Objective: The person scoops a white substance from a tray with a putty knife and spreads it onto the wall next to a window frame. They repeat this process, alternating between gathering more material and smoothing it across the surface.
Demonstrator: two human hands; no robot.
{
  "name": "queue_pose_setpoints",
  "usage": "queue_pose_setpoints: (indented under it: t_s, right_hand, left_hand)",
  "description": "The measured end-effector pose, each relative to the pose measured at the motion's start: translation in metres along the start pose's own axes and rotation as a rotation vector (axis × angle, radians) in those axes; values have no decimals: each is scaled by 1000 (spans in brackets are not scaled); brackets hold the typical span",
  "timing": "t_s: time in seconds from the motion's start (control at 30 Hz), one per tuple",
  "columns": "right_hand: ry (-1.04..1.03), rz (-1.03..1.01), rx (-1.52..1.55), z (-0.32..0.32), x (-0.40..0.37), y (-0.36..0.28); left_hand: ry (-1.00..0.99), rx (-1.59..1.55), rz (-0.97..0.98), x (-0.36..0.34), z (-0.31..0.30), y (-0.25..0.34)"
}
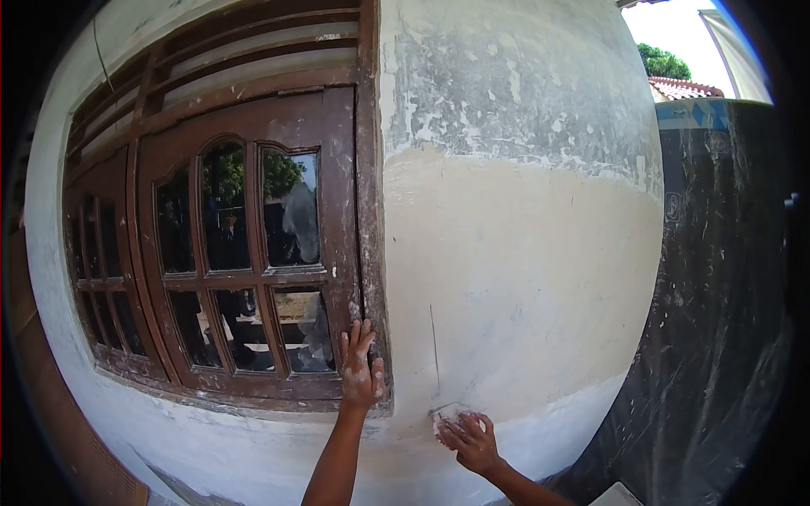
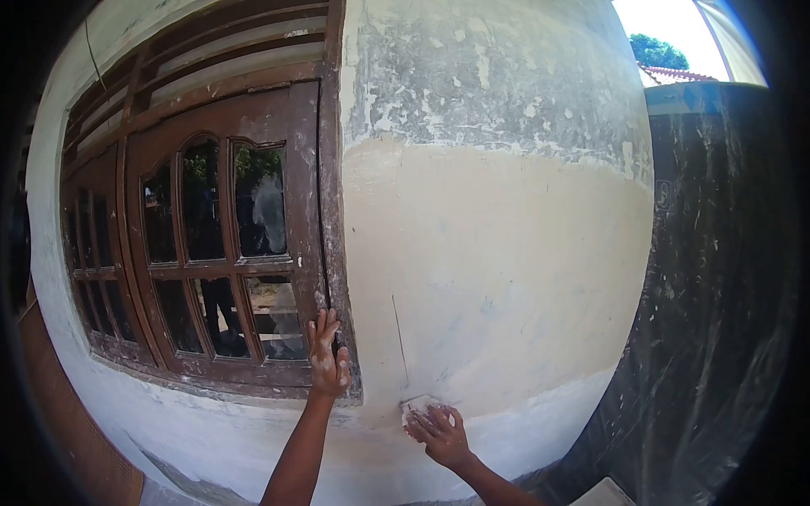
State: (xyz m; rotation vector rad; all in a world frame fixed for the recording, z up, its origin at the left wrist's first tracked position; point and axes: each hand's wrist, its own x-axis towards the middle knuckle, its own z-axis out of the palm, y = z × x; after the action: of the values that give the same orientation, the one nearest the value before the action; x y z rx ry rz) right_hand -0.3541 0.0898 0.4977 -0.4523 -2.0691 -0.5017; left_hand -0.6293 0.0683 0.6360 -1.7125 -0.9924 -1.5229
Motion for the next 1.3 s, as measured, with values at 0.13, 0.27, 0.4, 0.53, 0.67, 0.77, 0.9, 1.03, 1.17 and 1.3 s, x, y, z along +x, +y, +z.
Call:
queue_pose_setpoints:
  t_s: [0.13, 0.27, 0.4, 0.53, 0.67, 0.77, 0.9, 1.03, 1.17, 1.3]
  right_hand:
    - [182, -43, -15, -59, 113, 8]
    - [421, -74, -106, -90, 248, 32]
    - [458, -95, -129, -68, 266, 42]
    - [247, -60, -141, -17, 166, 31]
    - [43, 2, -26, 17, 35, 10]
    - [-35, 64, 12, 15, -17, -12]
    - [180, 41, 28, -17, 48, -11]
    - [439, -10, -89, -58, 196, 18]
    - [421, -23, -155, -40, 226, 37]
    - [256, 25, -130, 4, 125, 25]
  left_hand:
    - [-7, 7, -22, -2, 1, 0]
    - [-1, 25, -33, -1, 2, 1]
    - [-8, 26, -34, -1, 1, 1]
    - [-13, 21, -31, -1, 0, 1]
    - [7, 10, 1, 0, 0, 1]
    - [13, 19, 10, 0, 1, 1]
    - [-11, 15, 1, -1, 0, -1]
    - [-33, 7, -20, -2, 0, -3]
    - [-35, 5, 2, 0, -4, -1]
    - [-42, 0, 5, 1, -4, -2]
